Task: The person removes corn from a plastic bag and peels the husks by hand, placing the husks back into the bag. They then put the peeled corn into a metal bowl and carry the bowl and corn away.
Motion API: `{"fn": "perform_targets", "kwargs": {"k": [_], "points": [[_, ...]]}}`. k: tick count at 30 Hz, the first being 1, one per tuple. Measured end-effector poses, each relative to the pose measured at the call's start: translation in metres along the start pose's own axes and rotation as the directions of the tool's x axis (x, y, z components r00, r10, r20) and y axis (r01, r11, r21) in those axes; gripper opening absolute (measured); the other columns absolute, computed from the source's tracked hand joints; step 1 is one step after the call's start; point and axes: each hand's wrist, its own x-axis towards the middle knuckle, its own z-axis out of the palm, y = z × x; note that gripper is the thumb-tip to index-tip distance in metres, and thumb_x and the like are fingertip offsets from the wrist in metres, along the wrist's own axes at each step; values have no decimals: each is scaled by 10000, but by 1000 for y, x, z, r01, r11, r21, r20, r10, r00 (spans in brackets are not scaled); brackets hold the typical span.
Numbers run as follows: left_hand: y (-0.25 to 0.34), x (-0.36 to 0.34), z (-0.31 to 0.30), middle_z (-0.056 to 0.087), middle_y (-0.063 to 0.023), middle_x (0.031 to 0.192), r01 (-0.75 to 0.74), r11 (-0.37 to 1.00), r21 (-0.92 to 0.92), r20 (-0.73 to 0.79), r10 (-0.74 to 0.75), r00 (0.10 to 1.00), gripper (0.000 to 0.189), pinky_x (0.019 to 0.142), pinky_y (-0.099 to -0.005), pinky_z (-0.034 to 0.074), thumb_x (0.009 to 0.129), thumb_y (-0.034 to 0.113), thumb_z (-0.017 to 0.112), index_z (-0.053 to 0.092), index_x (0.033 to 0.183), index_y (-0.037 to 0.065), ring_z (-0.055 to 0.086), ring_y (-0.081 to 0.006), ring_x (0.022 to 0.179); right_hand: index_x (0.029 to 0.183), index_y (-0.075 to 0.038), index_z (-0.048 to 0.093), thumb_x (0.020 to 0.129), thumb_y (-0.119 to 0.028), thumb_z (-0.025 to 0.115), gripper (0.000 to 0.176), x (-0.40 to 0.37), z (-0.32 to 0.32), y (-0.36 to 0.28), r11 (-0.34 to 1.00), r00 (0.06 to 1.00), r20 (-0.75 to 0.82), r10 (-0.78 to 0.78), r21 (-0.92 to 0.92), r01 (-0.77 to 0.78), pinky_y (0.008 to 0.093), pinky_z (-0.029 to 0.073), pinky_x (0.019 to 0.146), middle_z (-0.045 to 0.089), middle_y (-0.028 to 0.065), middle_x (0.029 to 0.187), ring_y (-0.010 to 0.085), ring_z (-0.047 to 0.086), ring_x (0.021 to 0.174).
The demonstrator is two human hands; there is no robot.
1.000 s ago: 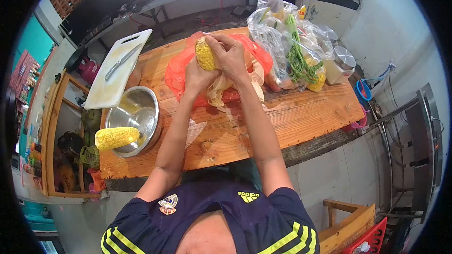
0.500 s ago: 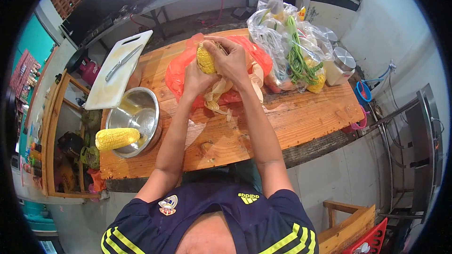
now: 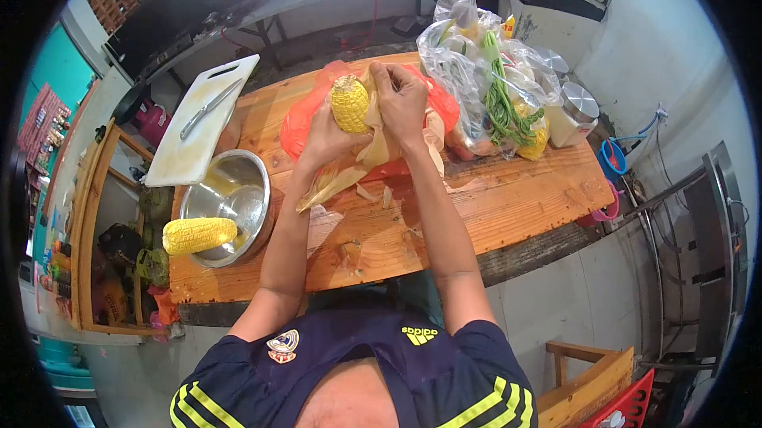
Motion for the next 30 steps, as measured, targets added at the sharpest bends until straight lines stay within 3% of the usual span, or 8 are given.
{"fn": "perform_targets", "kwargs": {"k": [5, 11, 14, 17, 23, 26, 29, 30], "points": [[-4, -1, 2, 544, -136, 1074, 32, 950, -310, -31, -44, 999, 765, 917, -381, 461, 541, 115, 827, 443, 1198, 37, 555, -283, 1045, 989, 23, 685, 938, -230, 628, 264, -5, 2, -19, 992, 985, 167, -39, -111, 58, 230, 457, 620, 658, 9, 882, 55, 550, 707], [-3, 0, -7, 528, -97, 1135, -15, 893, -451, 115, 75, 991, 777, 947, -328, 434, 578, 27, 772, 352, 1232, 33, 515, -189, 1105, 988, 7, 684, 920, -239, 657, 257, -7, -10, -37, 838, 843, 412, 345, 270, -475, 222, 475, 624, 637, -4, 871, 61, 571, 728], [7, -5, -12, 512, -98, 1196, 57, 878, -475, 191, 40, 981, 795, 957, -326, 434, 594, 1, 749, 345, 1278, 28, 508, -186, 1133, 927, -4, 681, 925, -210, 651, 209, -2, -15, -30, 941, 899, 356, 255, 122, -315, 219, 422, 565, 604, -28, 784, 39, 507, 660], [6, -6, -8, 507, -85, 1209, 36, 802, -597, 169, 82, 982, 823, 966, -325, 432, 614, -35, 710, 326, 1339, 26, 499, -185, 1156, 866, -21, 671, 934, -199, 637, 193, -1, -13, -12, 995, 976, 217, -16, -93, 37, 227, 369, 531, 571, -51, 718, 26, 441, 619], [8, -5, -7, 486, -84, 1283, 63, 724, -687, 184, 90, 979, 846, 1057, -337, 374, 643, -54, 650, 298, 1408, 32, 466, -199, 1241, 1031, -11, 687, 966, -200, 591, 222, 3, -14, 4, 996, 990, 135, 30, -86, -18, 196, 415, 599, 594, -43, 796, 16, 490, 710], [3, -2, -11, 473, -86, 1313, 98, 697, -710, 221, 89, 971, 853, 1099, -346, 329, 648, -49, 619, 280, 1426, 35, 450, -203, 1270, 993, -17, 699, 932, -250, 637, 249, -8, 0, -39, 952, 964, 240, 114, 251, -175, 224, 477, 672, 622, -15, 863, 65, 565, 772], [2, 1, -16, 412, -72, 1393, 41, 755, -655, 251, 166, 954, 875, 1108, -348, 319, 691, -52, 597, 220, 1475, 42, 411, -191, 1309, 1064, -12, 695, 934, -254, 631, 283, 0, -7, -32, 988, 918, 368, -147, 16, 152, 226, 497, 770, 621, 11, 1003, 101, 600, 882], [2, 0, -15, 426, -78, 1375, 44, 748, -662, 236, 153, 960, 873, 1112, -348, 313, 676, -48, 598, 233, 1464, 38, 415, -194, 1307, 1055, -4, 696, 933, -245, 632, 278, 0, -7, -34, 994, 917, 384, -108, 47, 97, 226, 496, 766, 618, 14, 1009, 100, 599, 878]]}}
